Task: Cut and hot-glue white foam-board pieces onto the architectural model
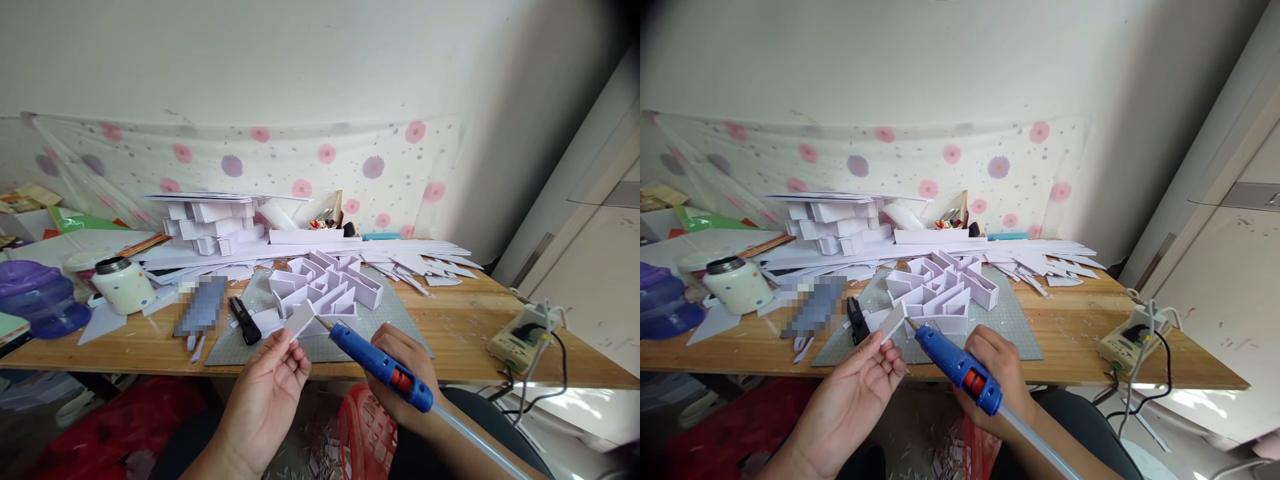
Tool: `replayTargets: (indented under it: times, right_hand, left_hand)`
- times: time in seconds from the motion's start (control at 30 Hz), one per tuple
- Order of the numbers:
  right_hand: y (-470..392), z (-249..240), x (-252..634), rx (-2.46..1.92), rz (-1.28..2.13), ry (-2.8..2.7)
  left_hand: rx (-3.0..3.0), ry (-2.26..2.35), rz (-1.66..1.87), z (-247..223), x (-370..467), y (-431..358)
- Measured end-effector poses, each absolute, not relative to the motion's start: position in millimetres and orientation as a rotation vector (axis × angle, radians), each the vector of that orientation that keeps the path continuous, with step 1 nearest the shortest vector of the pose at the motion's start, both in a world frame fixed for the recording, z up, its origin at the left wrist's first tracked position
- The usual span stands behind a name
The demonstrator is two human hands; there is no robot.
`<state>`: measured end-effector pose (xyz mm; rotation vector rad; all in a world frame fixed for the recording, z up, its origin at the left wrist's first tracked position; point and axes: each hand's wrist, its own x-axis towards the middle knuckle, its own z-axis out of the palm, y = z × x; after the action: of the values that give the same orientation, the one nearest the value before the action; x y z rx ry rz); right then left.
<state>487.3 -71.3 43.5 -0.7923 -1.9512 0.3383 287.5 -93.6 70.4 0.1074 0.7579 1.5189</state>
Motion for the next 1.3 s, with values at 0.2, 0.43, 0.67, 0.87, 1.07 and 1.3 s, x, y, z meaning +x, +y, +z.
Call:
replayTargets:
  times: [0.2, 0.43, 0.67, 0.87, 1.07, 1.3]
  right_hand:
    - [-72.3, 43.1, 487.8, -0.774, 0.34, -1.942]
    - [-72.6, 43.4, 488.8, -0.731, 0.332, -1.931]
    - [-73.2, 46.2, 488.5, -0.694, 0.352, -1.93]
    - [-73.7, 46.7, 489.4, -0.691, 0.37, -1.935]
    - [-72.9, 44.9, 490.9, -0.689, 0.413, -1.905]
    - [-71.8, 49.4, 490.5, -0.668, 0.411, -1.928]
  left_hand:
    - [0.13, 0.749, 1.523, 70.0, 286.8, -94.3]
    - [0.128, 0.757, 1.534, 70.5, 286.4, -96.3]
    - [0.135, 0.731, 1.528, 68.5, 284.2, -96.4]
    - [0.155, 0.71, 1.526, 66.6, 283.2, -94.5]
    - [0.18, 0.699, 1.543, 64.8, 282.3, -92.9]
    - [0.257, 0.677, 1.573, 62.6, 278.6, -89.9]
